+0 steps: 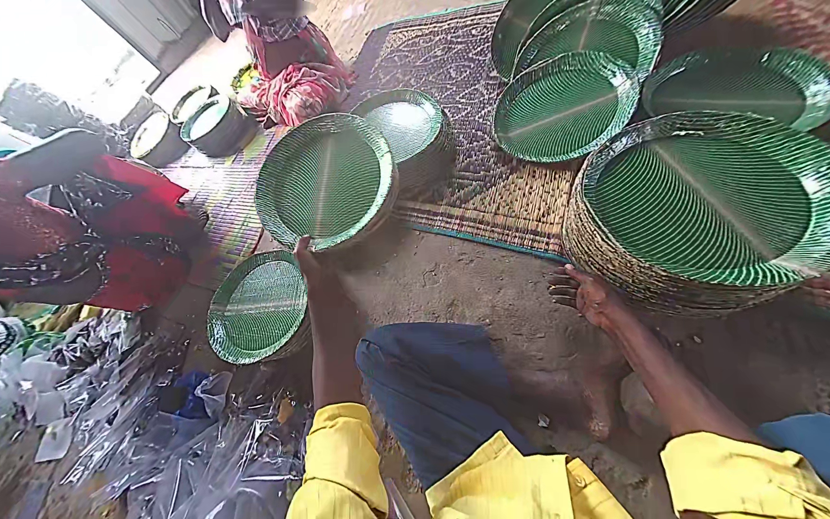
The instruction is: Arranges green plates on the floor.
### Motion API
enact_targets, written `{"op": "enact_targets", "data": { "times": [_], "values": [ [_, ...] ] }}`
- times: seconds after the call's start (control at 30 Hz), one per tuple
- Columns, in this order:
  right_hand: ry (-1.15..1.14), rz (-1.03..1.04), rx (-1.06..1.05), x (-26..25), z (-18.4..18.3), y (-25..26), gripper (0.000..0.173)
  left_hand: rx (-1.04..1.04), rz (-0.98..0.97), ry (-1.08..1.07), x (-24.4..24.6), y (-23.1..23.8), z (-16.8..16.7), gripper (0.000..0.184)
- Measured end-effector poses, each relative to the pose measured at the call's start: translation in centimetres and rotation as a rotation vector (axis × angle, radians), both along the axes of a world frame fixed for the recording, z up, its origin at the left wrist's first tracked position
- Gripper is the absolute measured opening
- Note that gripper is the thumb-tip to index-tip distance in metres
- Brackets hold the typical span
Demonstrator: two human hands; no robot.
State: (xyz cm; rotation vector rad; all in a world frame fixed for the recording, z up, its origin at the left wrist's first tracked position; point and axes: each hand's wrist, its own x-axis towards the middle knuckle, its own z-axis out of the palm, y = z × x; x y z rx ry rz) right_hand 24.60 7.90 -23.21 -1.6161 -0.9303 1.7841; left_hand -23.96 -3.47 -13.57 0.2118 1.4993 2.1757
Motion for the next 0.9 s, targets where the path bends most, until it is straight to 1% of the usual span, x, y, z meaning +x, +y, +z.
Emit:
{"op": "enact_targets", "data": {
  "times": [0.1,0.13,0.2,0.23,0.3,0.33,0.43,0.57,0.7,0.8,0.9],
  "values": [
    [0.004,-0.003,0.009,0.1,-0.1,-0.1,0.039,0.079,0.020,-0.060,-3.7,2.2,0.8,0.041],
    [-0.007,-0.010,0.009,0.0,-0.2,-0.1,0.038,0.059,0.031,-0.089,-5.2,2.9,0.3,0.044],
    [-0.022,-0.013,0.004,-0.2,-0.3,-0.3,0.037,-0.070,0.033,-0.131,-8.3,3.6,-2.1,0.053],
    [-0.022,-0.017,0.006,-0.2,-0.3,-0.3,0.036,-0.180,0.029,-0.099,-8.9,3.6,-3.3,0.058],
    [-0.012,-0.026,0.007,-0.3,-0.6,-0.3,0.036,-0.395,-0.032,0.034,-7.9,2.5,-5.4,0.057],
    [-0.009,-0.030,0.003,-0.3,-0.6,-0.3,0.035,-0.452,-0.092,0.080,-7.2,1.6,-6.5,0.056],
    [-0.018,-0.040,-0.007,-0.4,-0.3,-0.3,0.035,-0.431,-0.026,-0.106,-5.5,2.2,-9.3,0.058],
    [-0.053,-0.033,-0.027,-0.7,-0.3,-0.4,0.035,-0.424,-0.058,-0.294,-4.3,2.6,-11.6,0.068],
    [-0.053,-0.004,-0.032,-1.1,-0.9,-0.6,0.035,-0.320,-0.115,-0.380,-3.8,3.3,-12.1,0.086],
    [-0.054,0.017,-0.045,-1.5,-1.2,-0.9,0.036,-0.246,-0.153,-0.411,-4.1,4.4,-12.4,0.090],
    [-0.058,0.021,-0.062,-2.0,-1.3,-0.9,0.035,-0.220,-0.187,-0.436,-4.2,5.7,-12.4,0.090]
  ]
}}
